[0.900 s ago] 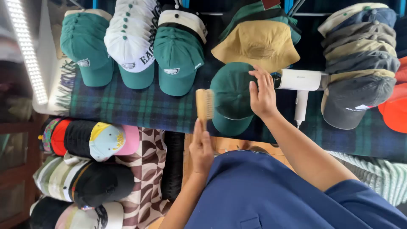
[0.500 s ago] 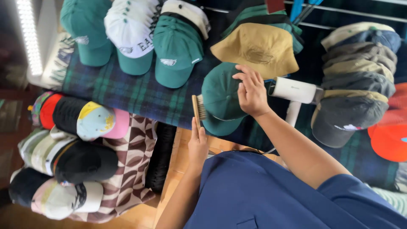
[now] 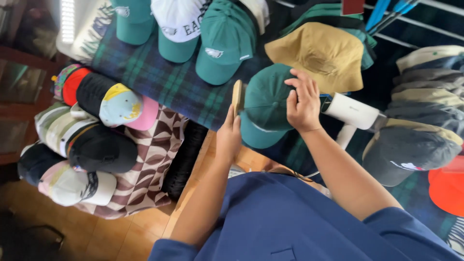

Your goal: Brushing, steaming, and shaping a baseball cap using a wooden form

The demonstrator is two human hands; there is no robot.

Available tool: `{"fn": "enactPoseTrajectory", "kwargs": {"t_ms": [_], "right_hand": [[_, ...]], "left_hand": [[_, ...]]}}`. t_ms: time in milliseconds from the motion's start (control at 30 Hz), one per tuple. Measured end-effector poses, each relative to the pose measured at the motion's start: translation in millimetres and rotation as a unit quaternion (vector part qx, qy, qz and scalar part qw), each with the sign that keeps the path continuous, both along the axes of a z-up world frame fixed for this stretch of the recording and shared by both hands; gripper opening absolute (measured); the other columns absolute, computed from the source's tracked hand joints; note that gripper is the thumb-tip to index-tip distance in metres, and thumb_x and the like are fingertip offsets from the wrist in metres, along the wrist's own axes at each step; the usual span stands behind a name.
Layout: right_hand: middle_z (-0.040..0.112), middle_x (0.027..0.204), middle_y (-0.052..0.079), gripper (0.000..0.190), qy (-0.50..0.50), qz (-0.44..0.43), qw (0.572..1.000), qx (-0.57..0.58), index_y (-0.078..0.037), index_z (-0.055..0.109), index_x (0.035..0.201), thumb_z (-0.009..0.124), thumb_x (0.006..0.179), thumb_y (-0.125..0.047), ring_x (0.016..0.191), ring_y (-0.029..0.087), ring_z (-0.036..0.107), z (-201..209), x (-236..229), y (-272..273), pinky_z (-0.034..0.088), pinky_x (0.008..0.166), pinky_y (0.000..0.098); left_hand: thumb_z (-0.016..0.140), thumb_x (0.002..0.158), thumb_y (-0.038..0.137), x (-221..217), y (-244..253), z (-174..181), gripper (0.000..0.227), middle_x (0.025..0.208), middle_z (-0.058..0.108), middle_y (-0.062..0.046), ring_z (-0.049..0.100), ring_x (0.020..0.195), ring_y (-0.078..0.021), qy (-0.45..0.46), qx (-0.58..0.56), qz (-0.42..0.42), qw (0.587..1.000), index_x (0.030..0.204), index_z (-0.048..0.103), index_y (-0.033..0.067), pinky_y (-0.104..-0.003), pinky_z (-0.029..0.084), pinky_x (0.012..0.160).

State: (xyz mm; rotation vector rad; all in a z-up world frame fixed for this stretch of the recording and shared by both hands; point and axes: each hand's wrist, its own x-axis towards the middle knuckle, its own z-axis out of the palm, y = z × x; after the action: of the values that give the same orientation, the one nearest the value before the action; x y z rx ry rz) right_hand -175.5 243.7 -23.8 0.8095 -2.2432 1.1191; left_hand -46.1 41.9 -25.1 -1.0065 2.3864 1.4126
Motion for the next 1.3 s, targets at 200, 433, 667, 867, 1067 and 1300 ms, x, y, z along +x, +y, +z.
{"fn": "enactPoseTrajectory", "kwargs": {"t_ms": [200, 433, 667, 867, 1067, 1300], "right_hand": [[0.066, 0.133, 0.014, 0.025, 0.005, -0.016, 1.0, -0.016, -0.005, 0.068, 0.113, 0.05, 0.096, -0.002, 0.115, 0.038, 0.063, -3, 0, -2, 0.049, 0.101, 0.0464], [0.064, 0.135, 0.014, 0.026, -0.013, -0.006, 1.0, -0.01, -0.006, 0.067, 0.115, 0.05, 0.096, -0.001, 0.118, 0.039, 0.061, -8, 0, 0, 0.048, 0.102, 0.0479], [0.064, 0.136, 0.014, 0.025, -0.021, -0.003, 1.0, -0.006, -0.006, 0.067, 0.115, 0.051, 0.097, -0.002, 0.119, 0.038, 0.06, -5, 1, 0, 0.047, 0.103, 0.0474], [0.065, 0.135, 0.014, 0.024, -0.01, -0.002, 1.0, -0.007, -0.006, 0.068, 0.114, 0.051, 0.097, -0.002, 0.118, 0.039, 0.061, -5, 1, 0, 0.048, 0.102, 0.0469], [0.064, 0.136, 0.014, 0.024, -0.018, -0.007, 1.0, -0.008, -0.005, 0.067, 0.115, 0.05, 0.098, -0.002, 0.12, 0.04, 0.06, -4, 1, 0, 0.048, 0.102, 0.0484], [0.066, 0.134, 0.013, 0.023, -0.009, -0.012, 1.0, -0.013, -0.006, 0.068, 0.113, 0.052, 0.097, -0.001, 0.118, 0.039, 0.061, -3, 1, -1, 0.05, 0.101, 0.0477]], "left_hand": [[0.049, 0.096, 0.054, 102, 7, 61, 0.054, 0.143, 0.063, -0.004, 0.057, 0.132, -0.0321, -0.129, 0.002, -0.083, 0.988, 0.15, 0.044, 0.0517, -0.045, 0.043, 0.116], [0.043, 0.102, 0.047, 57, 18, 11, 0.054, 0.133, 0.066, -0.021, 0.06, 0.125, -0.0405, -0.064, -0.007, -0.012, 0.998, 0.156, 0.037, 0.0438, -0.05, 0.046, 0.112], [0.043, 0.102, 0.049, 77, 16, 44, 0.055, 0.124, 0.07, -0.025, 0.063, 0.12, -0.0442, -0.037, -0.017, -0.055, 0.998, 0.156, 0.039, 0.0391, -0.052, 0.05, 0.105], [0.038, 0.1, 0.053, 102, 9, 21, 0.057, 0.127, 0.067, -0.024, 0.062, 0.121, -0.0431, -0.104, -0.016, -0.116, 0.988, 0.157, 0.033, 0.046, -0.053, 0.047, 0.108], [0.039, 0.104, 0.044, 65, 11, 7, 0.055, 0.128, 0.066, -0.029, 0.061, 0.122, -0.046, -0.021, -0.043, -0.055, 0.997, 0.158, 0.036, 0.0334, -0.053, 0.046, 0.108], [0.059, 0.095, 0.042, 168, -39, -75, 0.046, 0.068, 0.059, 0.003, 0.066, 0.055, -0.0196, 0.275, -0.329, -0.302, 0.851, 0.14, 0.061, 0.0422, -0.033, 0.057, 0.049]]}}
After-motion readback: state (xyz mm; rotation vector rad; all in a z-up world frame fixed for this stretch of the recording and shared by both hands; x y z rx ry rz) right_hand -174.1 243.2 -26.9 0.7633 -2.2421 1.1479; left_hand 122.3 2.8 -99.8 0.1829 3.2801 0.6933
